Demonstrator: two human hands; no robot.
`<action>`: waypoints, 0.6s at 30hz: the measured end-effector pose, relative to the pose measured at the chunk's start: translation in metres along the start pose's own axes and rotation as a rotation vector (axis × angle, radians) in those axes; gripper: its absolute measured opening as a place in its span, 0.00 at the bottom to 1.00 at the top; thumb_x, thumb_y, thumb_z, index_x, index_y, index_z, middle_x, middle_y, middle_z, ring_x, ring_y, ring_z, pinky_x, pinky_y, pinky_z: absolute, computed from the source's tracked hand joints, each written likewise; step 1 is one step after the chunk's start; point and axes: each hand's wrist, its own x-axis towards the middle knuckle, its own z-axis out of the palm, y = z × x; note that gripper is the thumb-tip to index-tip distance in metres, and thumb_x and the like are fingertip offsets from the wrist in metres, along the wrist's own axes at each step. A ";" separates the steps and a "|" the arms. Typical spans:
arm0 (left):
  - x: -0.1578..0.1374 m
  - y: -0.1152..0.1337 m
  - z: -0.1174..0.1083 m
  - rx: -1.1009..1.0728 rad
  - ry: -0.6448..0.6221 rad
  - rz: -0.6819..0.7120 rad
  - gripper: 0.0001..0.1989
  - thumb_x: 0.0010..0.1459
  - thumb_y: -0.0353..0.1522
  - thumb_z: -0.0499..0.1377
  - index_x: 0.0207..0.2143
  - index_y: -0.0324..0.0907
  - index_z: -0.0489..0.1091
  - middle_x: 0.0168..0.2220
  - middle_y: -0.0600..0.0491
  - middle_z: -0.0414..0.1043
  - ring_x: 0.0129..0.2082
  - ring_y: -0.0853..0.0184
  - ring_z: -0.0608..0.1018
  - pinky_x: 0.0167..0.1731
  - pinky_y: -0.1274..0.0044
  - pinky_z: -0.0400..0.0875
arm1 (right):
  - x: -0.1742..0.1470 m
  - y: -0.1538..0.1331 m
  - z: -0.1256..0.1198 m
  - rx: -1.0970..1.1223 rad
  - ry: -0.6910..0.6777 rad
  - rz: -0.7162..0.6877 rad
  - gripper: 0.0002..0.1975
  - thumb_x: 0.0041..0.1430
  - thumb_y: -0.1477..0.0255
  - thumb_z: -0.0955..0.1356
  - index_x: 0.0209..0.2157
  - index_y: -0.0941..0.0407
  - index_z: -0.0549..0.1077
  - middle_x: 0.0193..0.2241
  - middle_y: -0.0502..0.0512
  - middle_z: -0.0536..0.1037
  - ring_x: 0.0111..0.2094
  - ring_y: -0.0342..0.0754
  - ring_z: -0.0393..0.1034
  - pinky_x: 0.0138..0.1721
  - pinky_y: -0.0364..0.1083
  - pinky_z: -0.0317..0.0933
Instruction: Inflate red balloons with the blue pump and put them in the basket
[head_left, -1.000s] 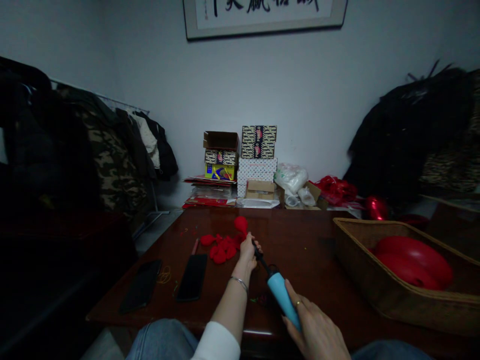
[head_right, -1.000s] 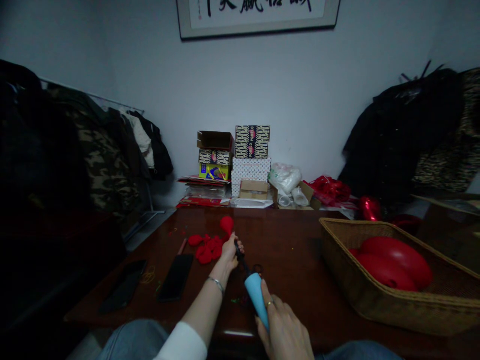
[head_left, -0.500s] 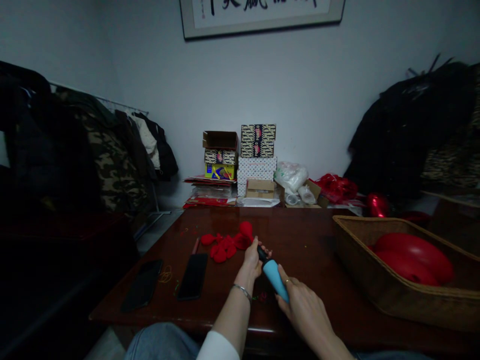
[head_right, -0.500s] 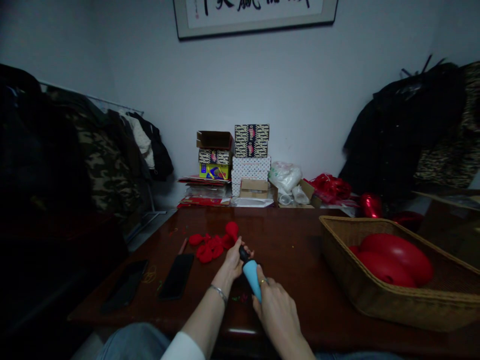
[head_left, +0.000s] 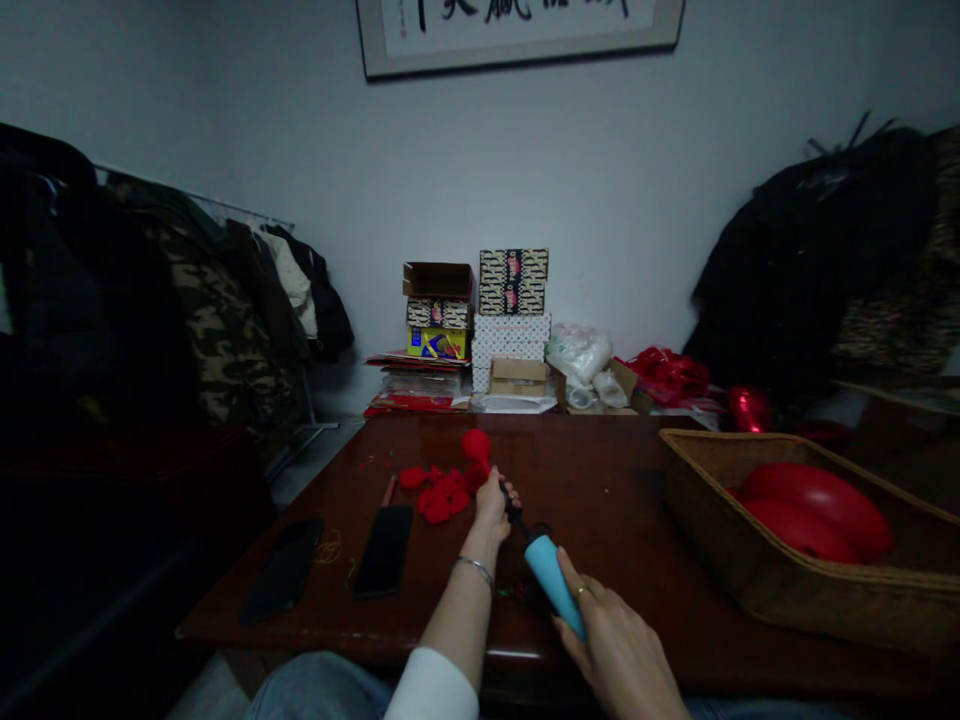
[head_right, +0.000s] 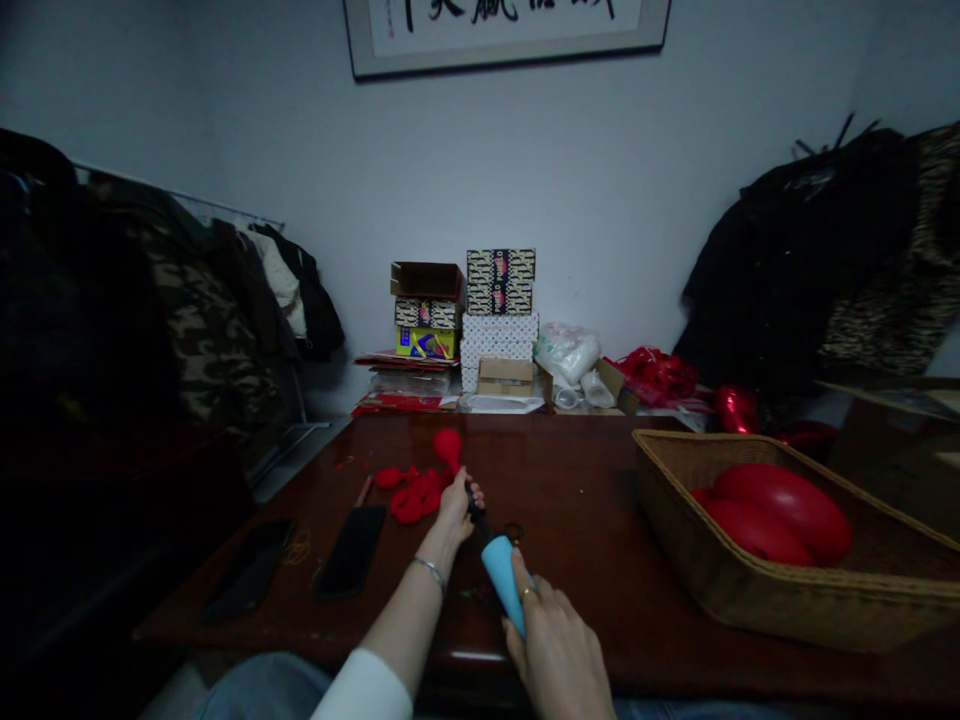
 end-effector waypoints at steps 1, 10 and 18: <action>0.001 0.000 0.000 0.002 -0.005 0.002 0.17 0.54 0.44 0.58 0.25 0.41 0.56 0.16 0.61 0.56 0.12 0.78 0.60 0.12 0.85 0.52 | -0.004 0.003 0.000 0.012 -0.002 0.002 0.28 0.57 0.71 0.61 0.60 0.53 0.56 0.46 0.58 0.74 0.44 0.51 0.70 0.43 0.48 0.64; -0.002 -0.010 0.007 -0.016 -0.047 -0.026 0.14 0.60 0.38 0.52 0.25 0.41 0.56 0.15 0.60 0.56 0.12 0.77 0.59 0.13 0.85 0.52 | -0.009 0.009 -0.008 0.026 0.003 0.005 0.28 0.57 0.71 0.61 0.60 0.54 0.56 0.45 0.57 0.74 0.43 0.51 0.71 0.42 0.48 0.64; -0.003 -0.018 0.004 -0.056 -0.036 -0.063 0.14 0.59 0.38 0.53 0.24 0.41 0.57 0.14 0.59 0.58 0.12 0.74 0.62 0.14 0.82 0.57 | 0.022 -0.009 -0.018 -0.058 -0.041 0.018 0.27 0.57 0.73 0.61 0.59 0.55 0.58 0.40 0.57 0.75 0.40 0.51 0.71 0.37 0.46 0.62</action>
